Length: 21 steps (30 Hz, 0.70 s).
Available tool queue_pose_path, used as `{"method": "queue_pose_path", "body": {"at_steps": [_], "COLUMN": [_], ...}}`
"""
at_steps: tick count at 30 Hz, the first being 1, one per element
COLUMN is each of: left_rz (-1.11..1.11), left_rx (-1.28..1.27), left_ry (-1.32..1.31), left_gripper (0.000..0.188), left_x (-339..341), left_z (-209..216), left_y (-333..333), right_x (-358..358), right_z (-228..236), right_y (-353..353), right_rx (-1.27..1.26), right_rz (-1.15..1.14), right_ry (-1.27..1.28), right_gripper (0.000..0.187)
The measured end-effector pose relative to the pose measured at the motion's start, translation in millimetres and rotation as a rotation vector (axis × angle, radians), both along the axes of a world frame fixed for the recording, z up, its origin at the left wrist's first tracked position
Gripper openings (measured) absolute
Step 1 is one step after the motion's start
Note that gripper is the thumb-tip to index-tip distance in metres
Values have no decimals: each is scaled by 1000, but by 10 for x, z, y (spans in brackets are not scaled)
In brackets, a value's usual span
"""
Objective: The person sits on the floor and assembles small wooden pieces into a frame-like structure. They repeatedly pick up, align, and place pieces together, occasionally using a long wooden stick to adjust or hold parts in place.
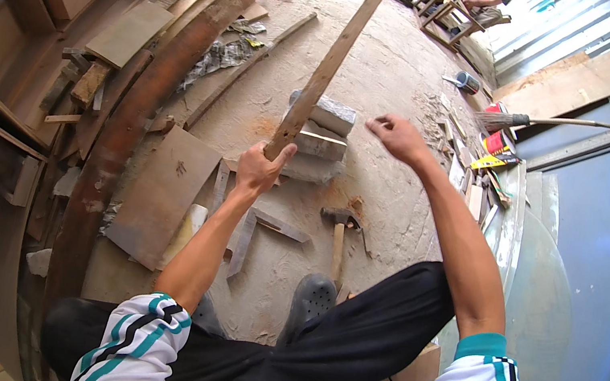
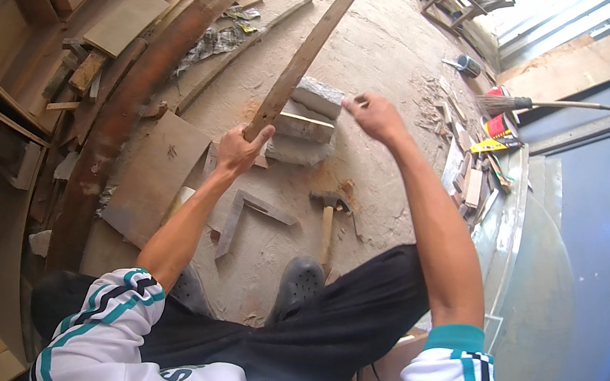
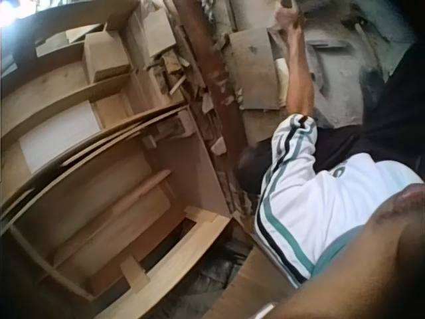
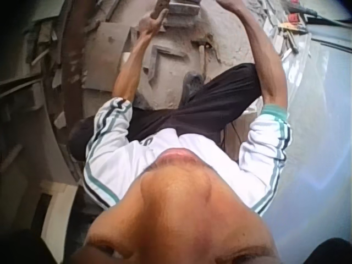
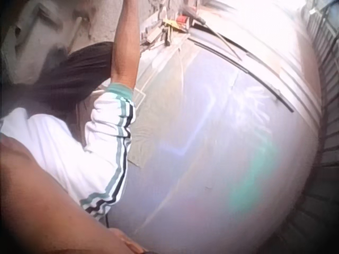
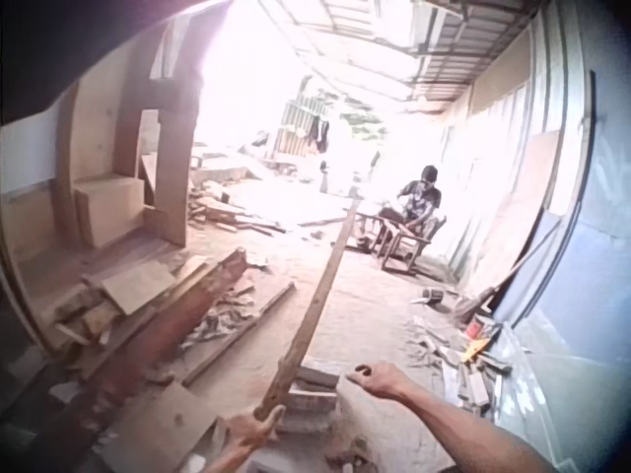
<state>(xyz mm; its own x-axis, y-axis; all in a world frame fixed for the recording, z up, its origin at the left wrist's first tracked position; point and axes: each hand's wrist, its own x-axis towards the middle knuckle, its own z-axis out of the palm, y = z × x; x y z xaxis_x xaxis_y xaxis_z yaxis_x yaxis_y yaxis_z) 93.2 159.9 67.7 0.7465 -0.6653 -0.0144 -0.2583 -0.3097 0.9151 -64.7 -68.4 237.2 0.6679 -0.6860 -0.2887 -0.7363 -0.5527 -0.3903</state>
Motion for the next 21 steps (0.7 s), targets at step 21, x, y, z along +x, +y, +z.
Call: {"method": "queue_pose_path", "body": {"at_steps": [21], "left_rz": [-422], "left_rx": [-227], "left_ry": [410], "left_gripper": [56], "left_x": [-952], "left_z": [760], "left_y": [-606], "right_x": [-577], "right_z": [159], "right_y": [121], "right_rx": [764], "right_rz": [-294], "right_ry": [-1036], "right_gripper": [41]}}
